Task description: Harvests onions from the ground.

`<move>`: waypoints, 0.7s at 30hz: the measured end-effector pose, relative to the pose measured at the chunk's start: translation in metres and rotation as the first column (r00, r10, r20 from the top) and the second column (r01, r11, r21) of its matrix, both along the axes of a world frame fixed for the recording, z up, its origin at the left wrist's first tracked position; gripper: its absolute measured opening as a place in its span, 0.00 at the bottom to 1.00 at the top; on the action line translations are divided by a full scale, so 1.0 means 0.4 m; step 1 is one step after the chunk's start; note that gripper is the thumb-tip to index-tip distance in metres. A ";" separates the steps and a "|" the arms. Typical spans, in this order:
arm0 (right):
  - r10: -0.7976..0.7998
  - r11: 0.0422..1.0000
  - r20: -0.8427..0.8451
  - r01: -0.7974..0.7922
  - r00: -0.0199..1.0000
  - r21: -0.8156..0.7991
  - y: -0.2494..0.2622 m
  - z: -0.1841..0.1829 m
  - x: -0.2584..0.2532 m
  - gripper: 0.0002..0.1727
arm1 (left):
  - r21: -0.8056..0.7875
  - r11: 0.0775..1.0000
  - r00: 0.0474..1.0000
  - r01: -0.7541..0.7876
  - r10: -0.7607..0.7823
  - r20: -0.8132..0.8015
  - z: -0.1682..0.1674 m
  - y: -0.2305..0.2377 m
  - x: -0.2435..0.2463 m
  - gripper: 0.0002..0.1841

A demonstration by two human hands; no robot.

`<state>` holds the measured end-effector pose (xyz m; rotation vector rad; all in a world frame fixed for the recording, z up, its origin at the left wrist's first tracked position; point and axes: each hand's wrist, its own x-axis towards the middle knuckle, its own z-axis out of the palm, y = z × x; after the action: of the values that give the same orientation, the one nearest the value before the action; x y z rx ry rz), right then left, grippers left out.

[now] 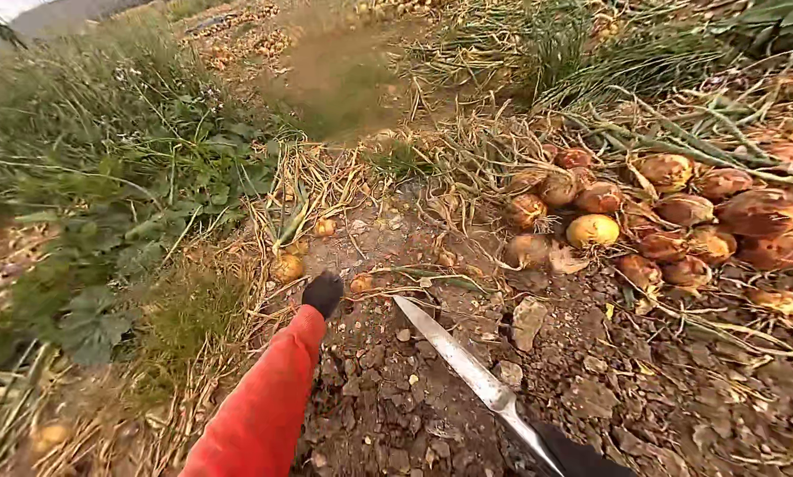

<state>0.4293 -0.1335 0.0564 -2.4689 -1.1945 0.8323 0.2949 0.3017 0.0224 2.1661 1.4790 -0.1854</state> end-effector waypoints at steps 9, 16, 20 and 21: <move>0.473 0.739 -0.003 -0.399 0.881 -0.543 0.486 0.383 0.046 0.31 | 0.110 0.949 0.955 0.297 -0.294 -0.041 -0.138 0.015 0.120 0.28; 0.489 0.621 -0.112 -0.435 0.865 -0.652 0.742 0.482 0.010 0.18 | 0.100 0.953 0.951 0.285 -0.294 0.097 -0.219 0.046 0.109 0.25; 0.406 0.563 -0.141 -0.368 0.903 -0.740 0.822 0.475 0.006 0.20 | 0.088 0.959 0.949 0.268 -0.279 0.145 -0.229 0.044 0.113 0.25; 0.389 0.542 -0.148 -0.356 0.909 -0.761 0.840 0.469 -0.002 0.21 | 0.085 0.959 0.948 0.269 -0.279 0.152 -0.233 0.042 0.109 0.25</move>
<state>0.4286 0.2026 0.2442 -2.8910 -1.6835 1.7615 0.3385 0.3185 -0.0706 2.3710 1.1041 -0.0552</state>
